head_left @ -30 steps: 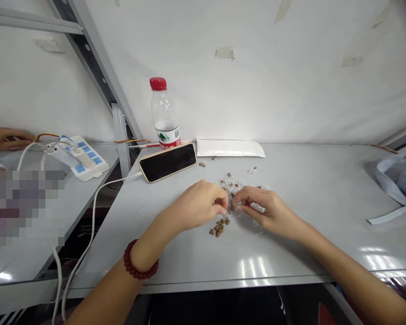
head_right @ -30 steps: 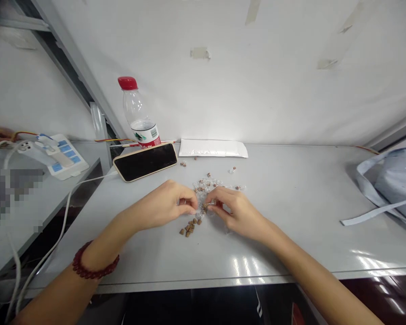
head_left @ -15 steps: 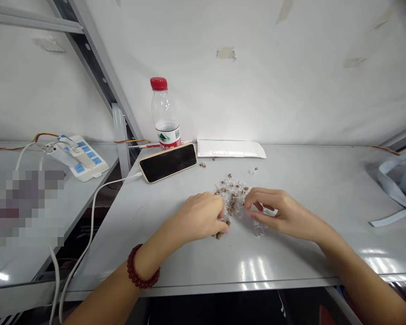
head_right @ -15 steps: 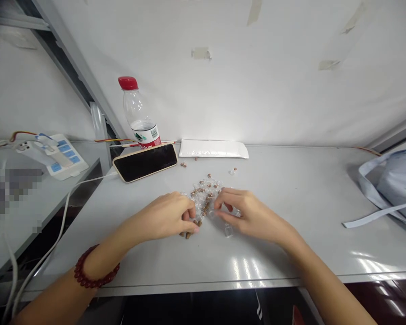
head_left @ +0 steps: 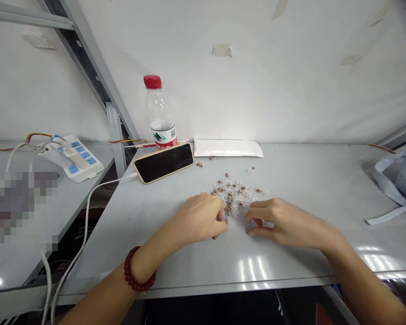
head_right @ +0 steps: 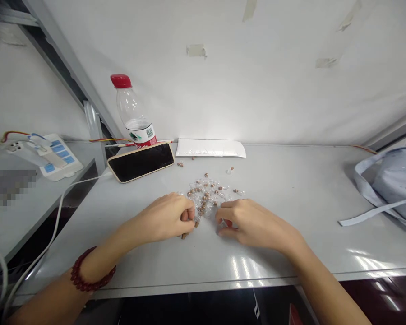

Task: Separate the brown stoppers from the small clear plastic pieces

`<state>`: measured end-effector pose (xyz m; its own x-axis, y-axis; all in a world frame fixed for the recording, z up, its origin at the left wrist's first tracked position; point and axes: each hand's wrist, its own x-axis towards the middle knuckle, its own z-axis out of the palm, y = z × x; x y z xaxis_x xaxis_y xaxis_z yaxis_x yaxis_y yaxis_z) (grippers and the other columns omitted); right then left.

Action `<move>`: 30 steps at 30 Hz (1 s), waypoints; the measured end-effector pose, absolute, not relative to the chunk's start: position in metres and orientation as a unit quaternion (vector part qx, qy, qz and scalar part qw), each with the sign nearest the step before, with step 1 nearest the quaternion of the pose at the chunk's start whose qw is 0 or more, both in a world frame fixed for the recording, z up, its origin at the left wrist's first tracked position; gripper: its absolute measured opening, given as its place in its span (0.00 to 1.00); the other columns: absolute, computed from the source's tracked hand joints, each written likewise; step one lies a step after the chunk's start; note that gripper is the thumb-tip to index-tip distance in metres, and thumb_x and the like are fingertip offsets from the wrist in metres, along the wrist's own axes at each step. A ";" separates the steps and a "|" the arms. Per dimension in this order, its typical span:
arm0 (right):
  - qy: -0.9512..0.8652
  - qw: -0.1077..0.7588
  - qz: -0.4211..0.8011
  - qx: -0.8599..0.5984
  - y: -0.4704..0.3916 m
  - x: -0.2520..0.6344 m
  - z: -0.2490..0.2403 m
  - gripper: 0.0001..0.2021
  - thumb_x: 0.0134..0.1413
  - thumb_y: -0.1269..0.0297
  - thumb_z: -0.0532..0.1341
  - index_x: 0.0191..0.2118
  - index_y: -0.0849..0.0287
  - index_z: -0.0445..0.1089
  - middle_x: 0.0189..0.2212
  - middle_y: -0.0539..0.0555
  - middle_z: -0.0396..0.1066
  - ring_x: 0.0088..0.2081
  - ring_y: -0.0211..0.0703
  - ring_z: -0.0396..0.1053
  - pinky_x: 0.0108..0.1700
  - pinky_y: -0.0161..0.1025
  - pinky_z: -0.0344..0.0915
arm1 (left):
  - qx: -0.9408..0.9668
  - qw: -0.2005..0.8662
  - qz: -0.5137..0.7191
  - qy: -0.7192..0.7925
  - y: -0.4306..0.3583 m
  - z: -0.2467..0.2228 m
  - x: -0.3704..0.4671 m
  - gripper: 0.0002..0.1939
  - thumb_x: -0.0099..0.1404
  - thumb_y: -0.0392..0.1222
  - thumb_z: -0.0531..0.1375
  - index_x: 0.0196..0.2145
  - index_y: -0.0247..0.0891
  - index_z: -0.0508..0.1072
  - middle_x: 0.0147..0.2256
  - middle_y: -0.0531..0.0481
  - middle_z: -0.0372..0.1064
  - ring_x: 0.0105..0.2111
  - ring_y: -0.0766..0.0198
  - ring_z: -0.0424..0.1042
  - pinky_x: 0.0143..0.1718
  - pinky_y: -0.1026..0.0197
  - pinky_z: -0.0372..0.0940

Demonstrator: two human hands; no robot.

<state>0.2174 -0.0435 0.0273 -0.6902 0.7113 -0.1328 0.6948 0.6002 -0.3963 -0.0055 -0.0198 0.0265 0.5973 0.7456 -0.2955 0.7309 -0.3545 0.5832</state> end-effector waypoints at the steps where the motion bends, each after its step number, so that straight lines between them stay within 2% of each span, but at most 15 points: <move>1: -0.897 0.015 0.202 -0.394 -0.044 0.216 0.027 0.05 0.57 0.67 0.58 0.30 0.57 0.68 0.25 0.49 0.66 0.25 0.36 0.61 0.26 0.35 0.53 | 0.817 0.359 0.011 0.451 -0.019 0.027 -0.006 0.04 0.50 0.38 0.54 0.22 0.39 0.68 0.18 0.53 0.68 0.19 0.65 0.63 0.21 0.63 0.52; 9: -0.911 0.026 0.154 -0.381 -0.047 0.211 0.024 0.03 0.57 0.68 0.57 0.35 0.56 0.68 0.28 0.51 0.66 0.24 0.37 0.61 0.26 0.35 0.53 | 0.789 0.396 0.061 0.465 -0.012 0.028 -0.009 0.05 0.50 0.40 0.56 0.26 0.38 0.71 0.22 0.53 0.70 0.22 0.66 0.65 0.22 0.65 0.55; 14: -0.894 0.056 0.173 -0.409 -0.049 0.208 0.025 0.05 0.50 0.74 0.57 0.33 0.58 0.65 0.26 0.49 0.66 0.22 0.35 0.59 0.23 0.34 0.54 | 0.757 0.458 0.101 0.456 -0.007 0.027 -0.013 0.06 0.52 0.41 0.57 0.27 0.37 0.72 0.23 0.54 0.68 0.23 0.67 0.65 0.23 0.66 0.58; 17: -0.874 0.123 0.217 -0.417 -0.049 0.209 0.025 0.07 0.51 0.74 0.56 0.37 0.57 0.64 0.30 0.50 0.68 0.25 0.35 0.64 0.26 0.33 0.62 | 0.733 0.493 0.120 0.453 -0.008 0.032 -0.013 0.07 0.55 0.41 0.56 0.27 0.37 0.73 0.22 0.55 0.65 0.23 0.68 0.64 0.23 0.66 0.58; 20: -0.855 0.238 0.239 -0.394 -0.048 0.209 0.022 0.08 0.57 0.71 0.55 0.42 0.56 0.65 0.37 0.53 0.71 0.33 0.38 0.70 0.33 0.36 0.69 | 0.700 0.543 0.143 0.442 -0.010 0.039 -0.010 0.08 0.58 0.42 0.57 0.27 0.36 0.72 0.21 0.56 0.62 0.22 0.70 0.63 0.24 0.67 0.58; 24: -0.816 0.364 0.253 -0.371 -0.049 0.205 0.017 0.06 0.58 0.70 0.57 0.42 0.55 0.66 0.39 0.53 0.73 0.40 0.41 0.73 0.36 0.38 0.74 | 0.654 0.608 0.192 0.408 -0.013 0.043 -0.007 0.08 0.61 0.43 0.57 0.30 0.35 0.72 0.18 0.57 0.61 0.21 0.71 0.62 0.27 0.67 0.60; 27: -0.792 0.403 0.258 -0.379 -0.050 0.202 0.014 0.06 0.58 0.70 0.59 0.41 0.56 0.66 0.39 0.53 0.74 0.41 0.41 0.74 0.37 0.38 0.75 | 0.620 0.652 0.217 0.378 -0.012 0.042 -0.006 0.09 0.62 0.43 0.57 0.30 0.34 0.71 0.19 0.57 0.62 0.20 0.71 0.63 0.28 0.65 0.63; 30: -0.789 0.408 0.233 -0.395 -0.050 0.199 0.012 0.06 0.57 0.70 0.60 0.41 0.56 0.66 0.37 0.52 0.75 0.37 0.41 0.75 0.36 0.38 0.76 | 0.597 0.684 0.222 0.355 -0.012 0.042 -0.006 0.09 0.63 0.43 0.58 0.31 0.33 0.71 0.21 0.55 0.65 0.21 0.70 0.66 0.28 0.64 0.65</move>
<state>0.1993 -0.0500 0.0121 -0.3549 0.8144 0.4591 0.4339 0.5785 -0.6907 -0.0060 -0.0119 0.0416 0.6493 0.7275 -0.2218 0.1208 0.1893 0.9745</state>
